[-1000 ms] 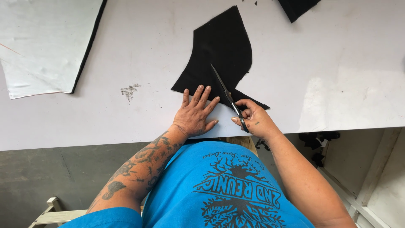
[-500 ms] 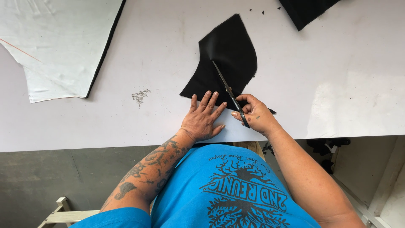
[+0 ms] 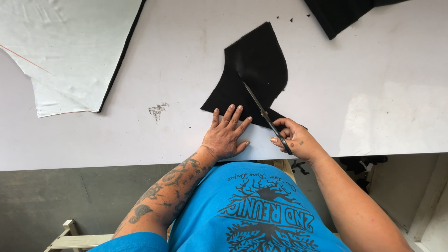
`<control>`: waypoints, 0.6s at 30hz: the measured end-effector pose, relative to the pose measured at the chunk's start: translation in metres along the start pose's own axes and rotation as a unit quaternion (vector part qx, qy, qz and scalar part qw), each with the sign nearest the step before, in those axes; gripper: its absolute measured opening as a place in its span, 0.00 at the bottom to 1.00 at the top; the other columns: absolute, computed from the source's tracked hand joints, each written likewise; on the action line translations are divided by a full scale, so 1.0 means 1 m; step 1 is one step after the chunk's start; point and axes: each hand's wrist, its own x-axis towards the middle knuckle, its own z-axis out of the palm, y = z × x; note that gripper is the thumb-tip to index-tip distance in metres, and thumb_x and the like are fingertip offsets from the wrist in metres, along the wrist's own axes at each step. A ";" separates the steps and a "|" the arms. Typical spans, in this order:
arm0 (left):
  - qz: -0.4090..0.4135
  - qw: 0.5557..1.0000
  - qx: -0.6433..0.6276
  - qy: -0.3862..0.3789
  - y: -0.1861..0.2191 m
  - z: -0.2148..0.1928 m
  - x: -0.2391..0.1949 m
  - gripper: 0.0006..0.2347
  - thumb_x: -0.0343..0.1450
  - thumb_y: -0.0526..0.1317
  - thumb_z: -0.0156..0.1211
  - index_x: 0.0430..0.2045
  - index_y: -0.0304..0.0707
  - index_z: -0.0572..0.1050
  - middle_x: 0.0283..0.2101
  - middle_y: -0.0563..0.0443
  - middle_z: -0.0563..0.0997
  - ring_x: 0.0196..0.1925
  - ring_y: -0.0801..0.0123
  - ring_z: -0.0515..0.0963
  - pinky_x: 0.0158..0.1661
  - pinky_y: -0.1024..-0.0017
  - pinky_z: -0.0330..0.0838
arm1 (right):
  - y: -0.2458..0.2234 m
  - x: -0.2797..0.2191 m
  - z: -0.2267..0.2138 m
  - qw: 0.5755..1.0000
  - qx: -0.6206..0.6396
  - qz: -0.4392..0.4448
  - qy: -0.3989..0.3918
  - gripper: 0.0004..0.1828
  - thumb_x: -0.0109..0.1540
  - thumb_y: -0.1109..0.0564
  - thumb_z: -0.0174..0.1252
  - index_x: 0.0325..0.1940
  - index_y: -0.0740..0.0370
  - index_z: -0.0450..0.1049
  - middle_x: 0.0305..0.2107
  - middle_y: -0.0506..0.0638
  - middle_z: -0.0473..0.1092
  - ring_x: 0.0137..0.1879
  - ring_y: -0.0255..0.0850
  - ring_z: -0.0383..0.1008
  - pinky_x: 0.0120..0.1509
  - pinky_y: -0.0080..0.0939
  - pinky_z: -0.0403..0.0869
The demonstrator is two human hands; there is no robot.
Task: Cutting fabric patterns with scissors and organizing the cut pieces on a table.
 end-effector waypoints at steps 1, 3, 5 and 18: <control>-0.001 1.000 -0.001 0.002 0.000 -0.001 0.001 0.37 0.74 0.69 0.43 0.80 0.65 0.45 0.84 0.45 0.41 0.85 0.49 0.36 0.74 0.34 0.23 | -0.003 0.005 0.001 1.000 -0.002 -0.001 0.000 0.33 0.57 0.58 0.74 0.64 0.64 0.70 0.21 0.56 0.71 0.24 0.43 0.78 0.29 0.37 0.75; 0.000 1.000 -0.001 0.012 0.000 -0.001 0.000 0.38 0.74 0.69 0.44 0.80 0.65 0.46 0.84 0.45 0.42 0.85 0.49 0.37 0.74 0.34 0.24 | -0.008 0.016 0.006 1.000 -0.009 -0.019 -0.009 0.34 0.57 0.58 0.75 0.65 0.66 0.70 0.22 0.57 0.72 0.24 0.43 0.77 0.28 0.37 0.75; -0.001 1.000 0.004 0.019 -0.001 0.000 0.002 0.38 0.74 0.69 0.44 0.80 0.65 0.46 0.84 0.45 0.42 0.85 0.50 0.37 0.74 0.34 0.24 | -0.016 0.037 0.014 0.999 -0.008 -0.034 -0.014 0.34 0.58 0.58 0.74 0.66 0.66 0.69 0.22 0.56 0.72 0.24 0.43 0.77 0.29 0.36 0.75; -0.003 1.000 0.006 0.018 -0.001 0.001 0.000 0.38 0.73 0.70 0.45 0.80 0.66 0.46 0.84 0.46 0.42 0.85 0.51 0.36 0.74 0.34 0.25 | -0.047 0.057 0.032 0.999 -0.034 -0.035 0.013 0.31 0.60 0.62 0.72 0.65 0.62 0.70 0.21 0.53 0.71 0.24 0.40 0.77 0.27 0.34 0.75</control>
